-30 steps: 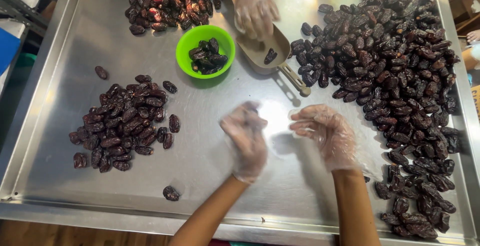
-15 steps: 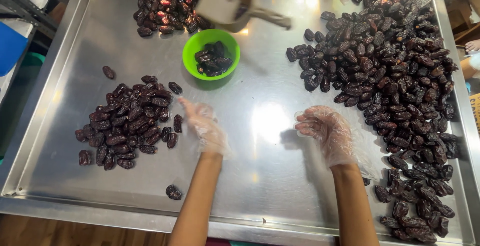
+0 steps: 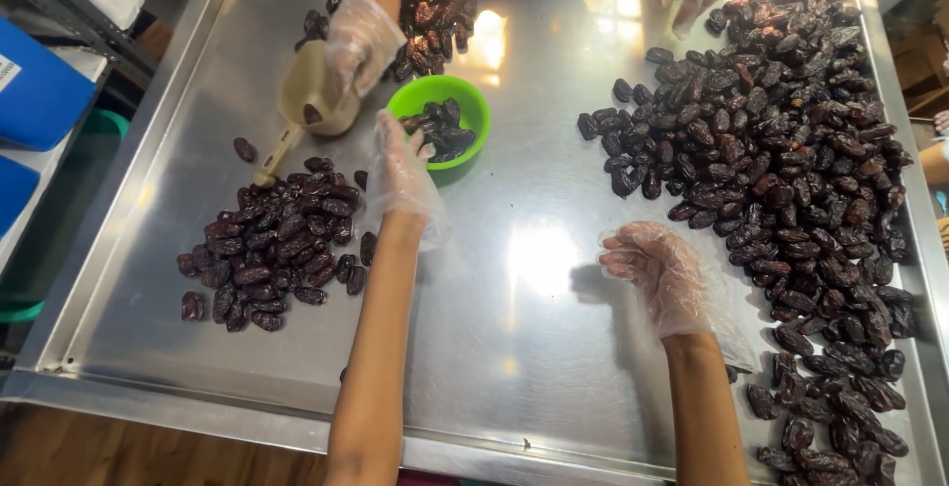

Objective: The person sorts dark dried dates on a stainless steel table, picking them up one by one and placing them into separate piles. A green bowl and a scoop are visible nearby, and another person's gloved hands are seen working in the background.

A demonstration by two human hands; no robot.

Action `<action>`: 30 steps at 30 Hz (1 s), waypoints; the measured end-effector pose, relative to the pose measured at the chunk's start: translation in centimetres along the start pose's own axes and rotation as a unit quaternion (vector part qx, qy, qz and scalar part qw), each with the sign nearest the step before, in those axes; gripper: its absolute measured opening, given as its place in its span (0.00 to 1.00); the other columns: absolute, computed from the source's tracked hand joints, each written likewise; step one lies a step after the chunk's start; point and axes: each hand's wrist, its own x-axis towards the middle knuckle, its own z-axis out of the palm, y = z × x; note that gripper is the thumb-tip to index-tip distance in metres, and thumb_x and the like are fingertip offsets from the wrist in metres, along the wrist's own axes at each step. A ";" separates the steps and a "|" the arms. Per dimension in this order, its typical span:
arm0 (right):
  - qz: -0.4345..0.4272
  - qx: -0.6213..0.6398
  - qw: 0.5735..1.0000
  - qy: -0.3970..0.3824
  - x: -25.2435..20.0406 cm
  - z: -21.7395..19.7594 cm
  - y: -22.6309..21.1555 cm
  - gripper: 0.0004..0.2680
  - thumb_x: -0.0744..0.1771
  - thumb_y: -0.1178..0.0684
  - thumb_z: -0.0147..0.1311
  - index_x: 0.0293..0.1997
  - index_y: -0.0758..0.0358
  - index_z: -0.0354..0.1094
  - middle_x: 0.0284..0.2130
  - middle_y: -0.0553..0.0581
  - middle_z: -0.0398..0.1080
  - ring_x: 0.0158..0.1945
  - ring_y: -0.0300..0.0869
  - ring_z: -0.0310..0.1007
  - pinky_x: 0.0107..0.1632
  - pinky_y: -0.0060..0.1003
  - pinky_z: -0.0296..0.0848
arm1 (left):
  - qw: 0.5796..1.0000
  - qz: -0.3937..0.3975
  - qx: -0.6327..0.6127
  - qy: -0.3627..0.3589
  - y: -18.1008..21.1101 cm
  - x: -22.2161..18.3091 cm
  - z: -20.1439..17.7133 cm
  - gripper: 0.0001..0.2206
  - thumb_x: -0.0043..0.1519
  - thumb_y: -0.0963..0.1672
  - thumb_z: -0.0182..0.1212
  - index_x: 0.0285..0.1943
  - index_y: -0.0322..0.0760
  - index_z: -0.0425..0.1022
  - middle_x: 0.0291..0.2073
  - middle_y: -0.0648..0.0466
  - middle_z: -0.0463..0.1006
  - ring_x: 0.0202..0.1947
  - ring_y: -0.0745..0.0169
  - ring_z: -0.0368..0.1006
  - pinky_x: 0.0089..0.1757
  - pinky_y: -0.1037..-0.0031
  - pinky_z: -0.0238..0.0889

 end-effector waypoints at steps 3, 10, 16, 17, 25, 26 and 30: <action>-0.007 -0.007 1.000 -0.006 0.4 -0.4 0.9 0.12 0.67 0.53 0.44 0.50 0.69 0.70 0.42 0.72 0.76 0.40 0.52 0.80 0.42 0.41 0.78 | 0.968 0.017 -0.216 -0.123 -0.3 -0.3 0.5 0.34 0.72 0.51 0.47 0.81 0.39 0.33 0.78 0.42 0.31 0.77 0.35 0.29 0.68 0.55 0.36; -0.013 -0.031 0.999 -0.008 -0.8 1.1 -0.5 0.11 0.67 0.53 0.46 0.49 0.68 0.70 0.40 0.71 0.77 0.37 0.50 0.80 0.40 0.38 0.79 | 0.973 -0.011 -0.202 -0.112 2.7 -3.2 0.4 0.29 0.69 0.60 0.35 0.73 0.46 0.56 0.70 0.46 0.53 0.68 0.49 0.49 0.65 0.58 0.40; -0.045 -0.152 0.987 -0.022 -7.3 9.2 -5.3 0.13 0.63 0.55 0.57 0.51 0.66 0.71 0.40 0.71 0.76 0.39 0.53 0.80 0.41 0.45 0.80 | 0.947 -0.086 -0.301 -0.075 -1.8 -8.2 0.6 0.22 0.64 0.63 0.44 0.58 0.59 0.65 0.43 0.53 0.77 0.35 0.57 0.76 0.36 0.73 0.66; -0.064 -0.240 0.968 -0.049 -9.3 11.9 -6.7 0.16 0.61 0.56 0.64 0.54 0.61 0.73 0.44 0.66 0.77 0.42 0.50 0.80 0.43 0.45 0.80 | 0.939 -0.133 -0.309 -0.069 -2.7 -9.0 1.0 0.23 0.61 0.65 0.45 0.60 0.64 0.62 0.46 0.54 0.77 0.37 0.56 0.75 0.42 0.69 0.66; -0.195 -0.474 0.829 -0.225 -9.1 12.3 0.0 0.13 0.61 0.48 0.68 0.46 0.51 0.71 0.38 0.53 0.76 0.37 0.50 0.80 0.41 0.44 0.79 | 0.903 -0.158 -0.382 -0.120 -7.2 -9.0 0.5 0.26 0.60 0.65 0.47 0.57 0.58 0.62 0.55 0.43 0.76 0.50 0.44 0.75 0.50 0.53 0.68; -0.207 -0.455 0.828 -0.253 -9.2 12.3 0.4 0.05 0.64 0.52 0.63 0.40 0.50 0.73 0.34 0.49 0.77 0.37 0.47 0.81 0.42 0.41 0.80 | 0.902 -0.142 -0.387 -0.127 -6.8 -9.3 0.6 0.27 0.60 0.66 0.46 0.58 0.57 0.63 0.56 0.42 0.75 0.52 0.43 0.75 0.50 0.52 0.68; -0.236 -0.513 0.792 -0.234 -10.1 12.4 0.5 0.02 0.65 0.53 0.60 0.38 0.49 0.74 0.31 0.48 0.77 0.36 0.44 0.81 0.42 0.37 0.78 | 0.935 -0.090 -0.315 -0.134 -6.3 -9.0 0.7 0.35 0.60 0.67 0.37 0.72 0.57 0.57 0.62 0.44 0.71 0.60 0.46 0.69 0.57 0.52 0.58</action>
